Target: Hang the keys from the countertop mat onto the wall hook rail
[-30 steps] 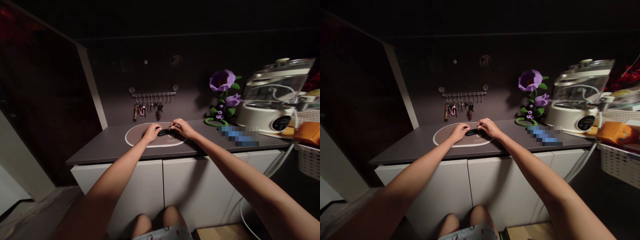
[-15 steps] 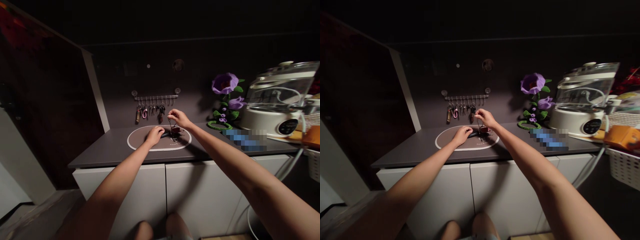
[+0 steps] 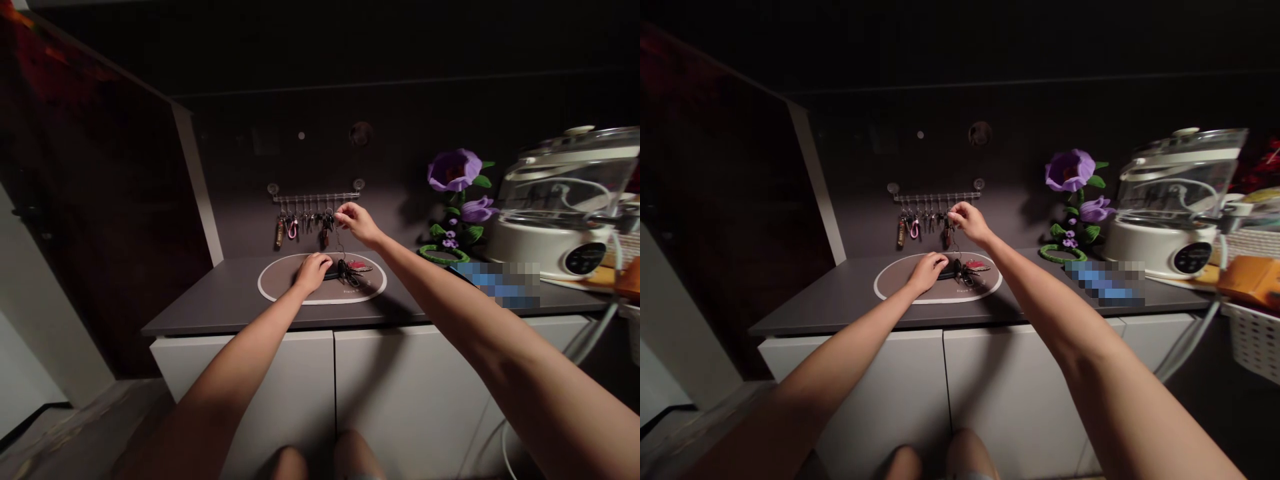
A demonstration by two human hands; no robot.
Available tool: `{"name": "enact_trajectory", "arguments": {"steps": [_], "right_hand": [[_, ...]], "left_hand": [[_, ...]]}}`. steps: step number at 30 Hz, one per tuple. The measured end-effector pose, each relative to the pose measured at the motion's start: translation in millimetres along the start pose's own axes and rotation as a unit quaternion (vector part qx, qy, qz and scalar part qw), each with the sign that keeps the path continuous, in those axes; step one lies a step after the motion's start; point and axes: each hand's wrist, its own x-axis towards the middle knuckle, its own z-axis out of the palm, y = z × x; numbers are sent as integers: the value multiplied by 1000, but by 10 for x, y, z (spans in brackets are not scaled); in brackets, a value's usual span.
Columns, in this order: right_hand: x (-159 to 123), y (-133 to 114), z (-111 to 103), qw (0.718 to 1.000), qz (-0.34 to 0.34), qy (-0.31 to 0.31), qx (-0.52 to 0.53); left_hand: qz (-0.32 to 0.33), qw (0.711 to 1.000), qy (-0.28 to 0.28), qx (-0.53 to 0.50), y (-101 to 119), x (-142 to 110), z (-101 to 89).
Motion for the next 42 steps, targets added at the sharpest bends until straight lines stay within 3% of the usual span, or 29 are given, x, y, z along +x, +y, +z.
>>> {"name": "enact_trajectory", "arguments": {"steps": [9, 18, 23, 27, 33, 39, 42], "right_hand": [[101, -81, 146, 1000, -7, -6, 25], [101, -115, 284, 992, 42, 30, 119], [80, 30, 245, 975, 70, 89, 190], [-20, 221, 202, 958, 99, 160, 218], [-346, 458, 231, 924, 170, 201, 276], [-585, 580, 302, 922, 214, 156, 282], [-615, 601, 351, 937, 217, 128, 244]], "left_hand": [[-29, 998, 47, -17, 47, 17, -33], [-48, 995, 83, -36, 80, 39, -52], [-61, 990, 108, -64, 65, 50, -76], [-109, 977, 135, -122, 20, 69, -87], [-176, 918, 167, -313, -42, 130, -67], [-247, 823, 164, -484, -10, 167, -80], [-267, 775, 155, -552, 19, 159, -119]]}}
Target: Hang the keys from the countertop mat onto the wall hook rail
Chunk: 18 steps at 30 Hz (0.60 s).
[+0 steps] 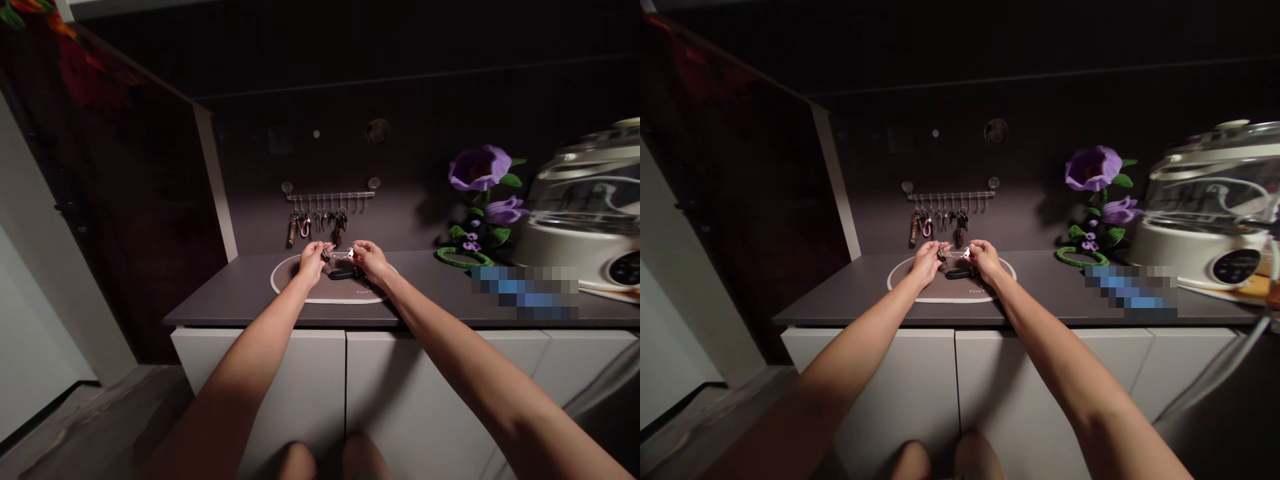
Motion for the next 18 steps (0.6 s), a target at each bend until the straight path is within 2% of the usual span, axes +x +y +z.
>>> {"name": "enact_trajectory", "arguments": {"steps": [3, 5, 10, 13, 18], "right_hand": [[-16, 41, 44, 995, -32, -20, -88], [-36, 56, 80, 983, -74, -34, -166], [-100, 28, 180, 923, -208, -61, -319], [-127, 2, 225, 900, -248, -65, -352], [-139, 7, 258, 904, -253, -61, -338]], "left_hand": [[-22, 999, -16, -46, 34, -24, -3], [-29, 998, -28, -46, 46, -34, -4], [-37, 998, -51, -9, 37, -39, -6], [-45, 997, -54, 14, 18, -33, -8], [-45, 997, -56, 24, 7, -40, 5]]}}
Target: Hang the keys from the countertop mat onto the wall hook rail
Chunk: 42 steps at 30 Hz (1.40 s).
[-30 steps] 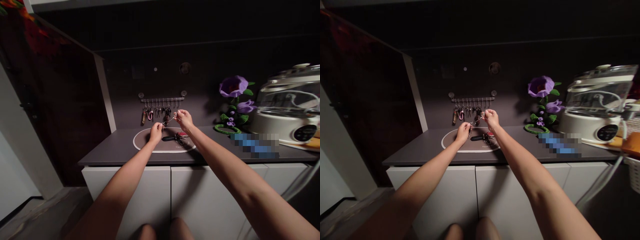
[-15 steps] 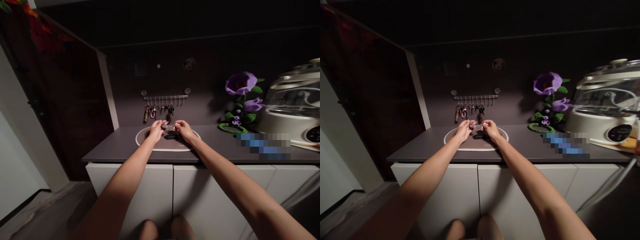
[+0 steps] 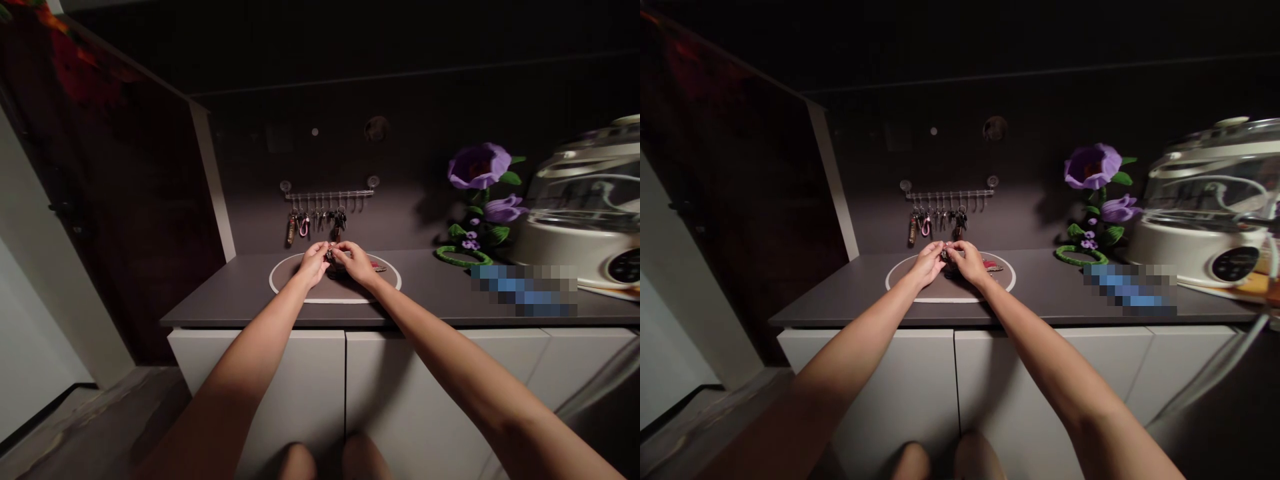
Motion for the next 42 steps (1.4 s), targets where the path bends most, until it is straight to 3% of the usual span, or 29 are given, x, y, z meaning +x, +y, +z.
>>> {"name": "enact_trajectory", "arguments": {"steps": [10, 16, 19, 23, 25, 28, 33, 42], "right_hand": [[52, 46, -14, 998, 41, 14, 44], [198, 74, -82, 994, 65, 46, 74], [333, 67, -119, 979, 111, 70, 154], [577, 49, -196, 950, 182, 111, 227], [709, 54, -241, 939, 199, 134, 247], [887, 83, -295, 924, 215, 159, 274], [1112, 157, -310, 910, 251, 181, 276], [1374, 294, -190, 901, 285, 223, 240]], "left_hand": [[28, 999, -10, 19, -29, -31, 30], [75, 987, 70, 127, -105, 47, -18], [141, 952, 98, 252, -149, 69, -53], [218, 873, 89, 428, -183, 46, -63], [233, 839, 78, 485, -188, 23, -53], [234, 817, 71, 522, -193, 6, -42], [218, 817, 82, 528, -213, 31, -55], [190, 847, 90, 488, -261, 112, -109]]}}
